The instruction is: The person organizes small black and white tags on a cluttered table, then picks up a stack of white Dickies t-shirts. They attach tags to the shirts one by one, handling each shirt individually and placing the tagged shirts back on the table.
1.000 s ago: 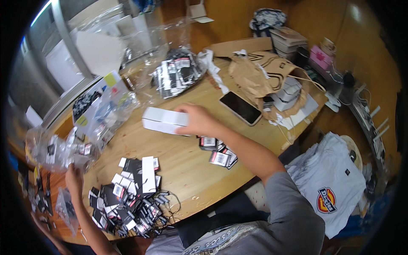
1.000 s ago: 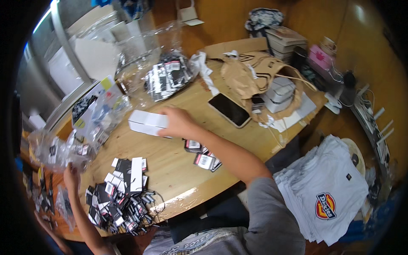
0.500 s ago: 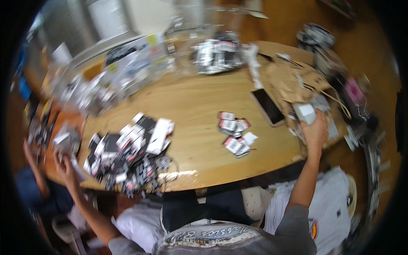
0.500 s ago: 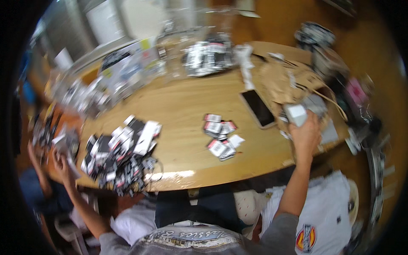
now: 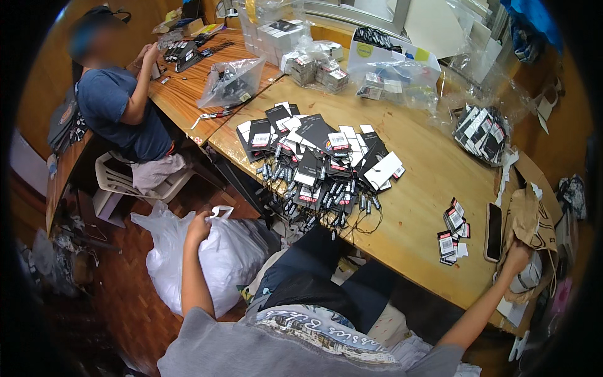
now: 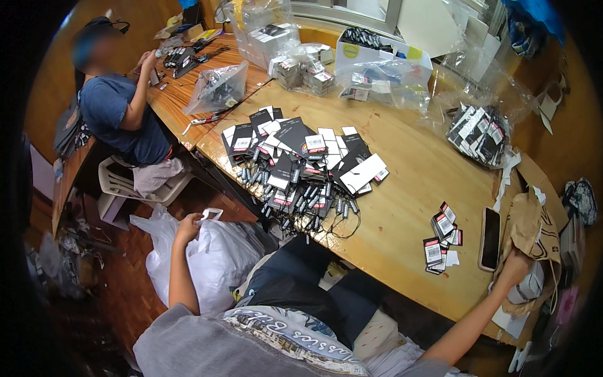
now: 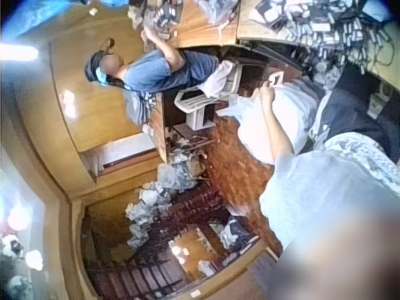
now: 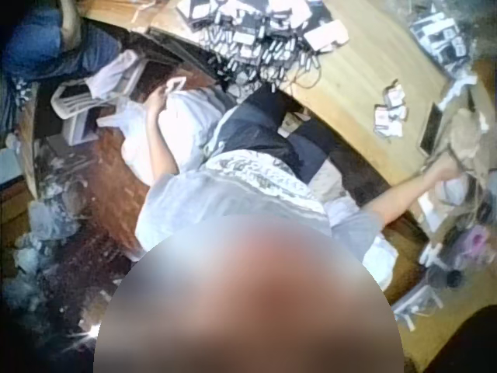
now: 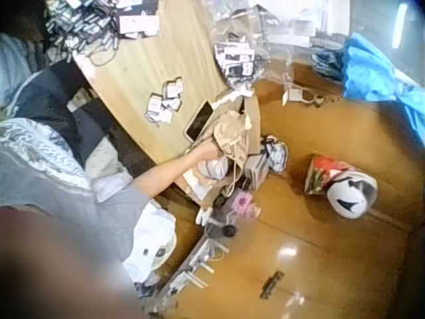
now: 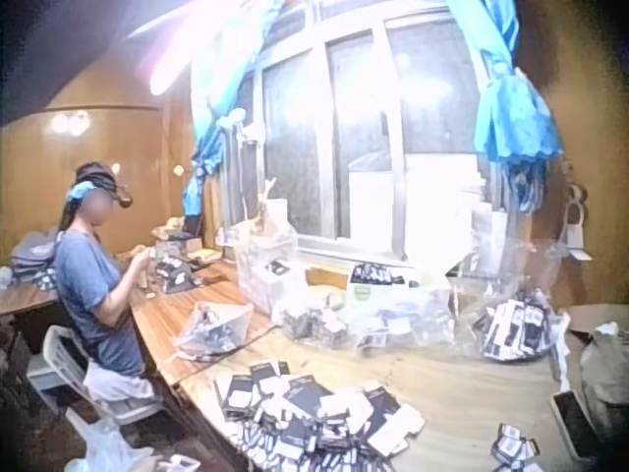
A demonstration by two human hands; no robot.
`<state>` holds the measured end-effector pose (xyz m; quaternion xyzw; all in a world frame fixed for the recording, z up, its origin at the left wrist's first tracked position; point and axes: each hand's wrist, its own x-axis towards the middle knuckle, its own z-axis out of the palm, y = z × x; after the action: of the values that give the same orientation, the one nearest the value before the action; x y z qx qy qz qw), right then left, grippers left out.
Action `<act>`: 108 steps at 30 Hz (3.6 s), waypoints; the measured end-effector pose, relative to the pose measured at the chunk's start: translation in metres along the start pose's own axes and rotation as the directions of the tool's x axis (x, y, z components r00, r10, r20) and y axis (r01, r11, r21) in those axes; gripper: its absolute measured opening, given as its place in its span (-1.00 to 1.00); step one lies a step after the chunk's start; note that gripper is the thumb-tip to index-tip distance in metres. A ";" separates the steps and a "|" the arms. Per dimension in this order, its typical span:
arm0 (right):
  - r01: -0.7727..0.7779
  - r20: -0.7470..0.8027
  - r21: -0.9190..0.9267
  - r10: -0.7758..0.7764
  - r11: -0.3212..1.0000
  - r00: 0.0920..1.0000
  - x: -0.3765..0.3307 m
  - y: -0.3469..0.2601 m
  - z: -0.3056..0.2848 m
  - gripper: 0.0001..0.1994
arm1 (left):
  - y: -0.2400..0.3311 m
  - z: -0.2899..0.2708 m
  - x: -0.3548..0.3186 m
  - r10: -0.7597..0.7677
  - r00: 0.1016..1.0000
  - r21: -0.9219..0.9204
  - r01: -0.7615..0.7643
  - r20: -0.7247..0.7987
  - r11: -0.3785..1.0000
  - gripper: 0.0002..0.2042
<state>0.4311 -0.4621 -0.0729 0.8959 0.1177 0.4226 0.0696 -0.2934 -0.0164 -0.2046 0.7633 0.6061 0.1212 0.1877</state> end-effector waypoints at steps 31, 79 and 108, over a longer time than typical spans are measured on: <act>-0.123 0.316 0.909 -0.467 0.398 0.826 -0.059 -0.121 -0.169 -0.30 | 0.209 -0.020 0.116 -0.090 0.959 -0.820 -0.180 -0.270 0.544 -0.38; -0.014 0.312 0.909 -0.655 0.417 0.688 -0.043 -0.168 -0.141 -0.42 | 0.252 -0.056 0.109 -0.180 0.741 -0.592 -0.339 -0.647 0.731 -0.64; 0.019 0.459 0.729 -0.509 0.684 0.728 -0.099 -0.086 -0.180 -0.49 | 0.515 0.093 -0.032 0.931 0.141 -0.461 -0.837 0.338 0.294 -0.13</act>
<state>0.2181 -0.4014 -0.0513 0.9143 0.3704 0.0074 -0.1638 0.1906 -0.1611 -0.0634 0.9498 -0.0579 0.0303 0.3059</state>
